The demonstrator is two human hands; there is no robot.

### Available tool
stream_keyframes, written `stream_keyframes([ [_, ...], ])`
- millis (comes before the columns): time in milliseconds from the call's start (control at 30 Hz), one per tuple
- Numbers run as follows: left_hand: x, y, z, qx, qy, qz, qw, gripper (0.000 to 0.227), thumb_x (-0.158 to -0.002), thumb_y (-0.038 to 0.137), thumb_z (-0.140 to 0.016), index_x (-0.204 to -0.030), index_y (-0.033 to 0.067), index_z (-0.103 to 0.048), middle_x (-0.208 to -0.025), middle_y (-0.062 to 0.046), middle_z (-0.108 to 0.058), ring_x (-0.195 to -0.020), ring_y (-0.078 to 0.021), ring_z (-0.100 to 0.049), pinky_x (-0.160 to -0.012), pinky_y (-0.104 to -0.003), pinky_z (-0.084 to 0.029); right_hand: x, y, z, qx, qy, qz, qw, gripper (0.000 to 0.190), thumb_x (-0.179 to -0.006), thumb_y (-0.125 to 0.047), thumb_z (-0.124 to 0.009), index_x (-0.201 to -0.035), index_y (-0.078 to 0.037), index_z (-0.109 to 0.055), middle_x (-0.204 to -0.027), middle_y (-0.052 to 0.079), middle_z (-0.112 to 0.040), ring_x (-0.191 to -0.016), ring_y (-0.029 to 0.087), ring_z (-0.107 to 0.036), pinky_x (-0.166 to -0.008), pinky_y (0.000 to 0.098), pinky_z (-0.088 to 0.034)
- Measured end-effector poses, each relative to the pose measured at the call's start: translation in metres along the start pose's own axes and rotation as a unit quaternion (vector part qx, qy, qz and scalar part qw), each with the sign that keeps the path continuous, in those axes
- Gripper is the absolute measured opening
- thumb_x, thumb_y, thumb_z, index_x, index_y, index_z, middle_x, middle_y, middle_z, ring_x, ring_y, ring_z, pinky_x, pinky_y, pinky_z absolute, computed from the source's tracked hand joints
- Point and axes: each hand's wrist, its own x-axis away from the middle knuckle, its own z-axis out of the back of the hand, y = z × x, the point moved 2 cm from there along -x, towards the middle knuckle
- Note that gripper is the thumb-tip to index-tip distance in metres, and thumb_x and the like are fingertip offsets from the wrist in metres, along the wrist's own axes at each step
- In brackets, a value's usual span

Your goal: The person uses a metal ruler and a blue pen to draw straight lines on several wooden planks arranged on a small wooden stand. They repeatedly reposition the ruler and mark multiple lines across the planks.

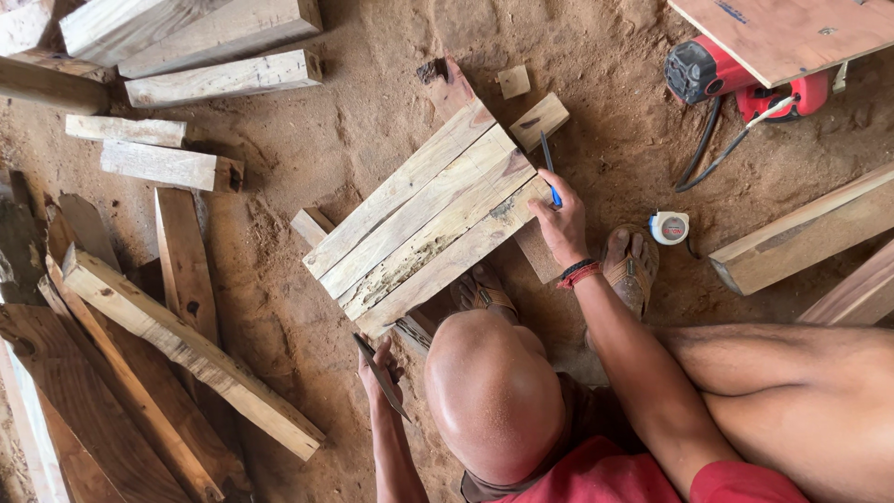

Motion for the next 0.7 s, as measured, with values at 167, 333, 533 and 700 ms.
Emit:
stream_keyframes([
  [167, -0.004, -0.001, 0.001, -0.003, 0.003, 0.003, 1.000, 0.095, -0.079, 0.014, -0.079, -0.161, 0.0161, -0.031, -0.061, 0.008, -0.037, -0.050, -0.0063, -0.038, -0.042, -0.024, -0.031, 0.000, 0.002, -0.001, 0.000, 0.003, 0.005, 1.000, 0.056, -0.086, -0.015, -0.070, -0.140, -0.006, -0.061, -0.144, 0.018, -0.061, -0.134, 0.029, -0.058, -0.114, 0.0423, -0.045],
  [333, -0.004, -0.003, 0.003, 0.001, -0.003, 0.006, 1.000, 0.094, -0.080, 0.012, -0.076, -0.161, 0.0189, -0.030, -0.061, 0.006, -0.039, -0.050, -0.0072, -0.039, -0.042, -0.024, -0.033, 0.000, 0.001, -0.001, 0.028, 0.002, 0.013, 1.000, 0.057, -0.087, -0.016, -0.070, -0.142, -0.006, -0.059, -0.147, 0.019, -0.058, -0.136, 0.029, -0.055, -0.115, 0.0441, -0.042],
  [533, -0.001, -0.005, 0.004, -0.007, -0.012, 0.003, 1.000, 0.087, -0.083, 0.015, -0.075, -0.160, 0.0205, -0.035, -0.063, 0.006, -0.041, -0.051, -0.0069, -0.039, -0.042, -0.024, -0.034, 0.002, -0.002, -0.003, 0.001, 0.002, -0.013, 1.000, 0.057, -0.087, -0.014, -0.068, -0.142, -0.005, -0.058, -0.146, 0.017, -0.058, -0.128, 0.027, -0.060, -0.109, 0.0407, -0.049],
  [700, -0.003, -0.004, 0.001, 0.013, -0.015, 0.012, 1.000, 0.087, -0.081, 0.015, -0.076, -0.159, 0.0215, -0.038, -0.064, 0.005, -0.042, -0.051, -0.0077, -0.040, -0.042, -0.025, -0.035, 0.003, -0.008, -0.003, -0.020, 0.000, 0.015, 1.000, 0.055, -0.088, -0.007, -0.067, -0.142, -0.003, -0.058, -0.145, 0.016, -0.059, -0.126, 0.024, -0.061, -0.108, 0.0381, -0.050],
])
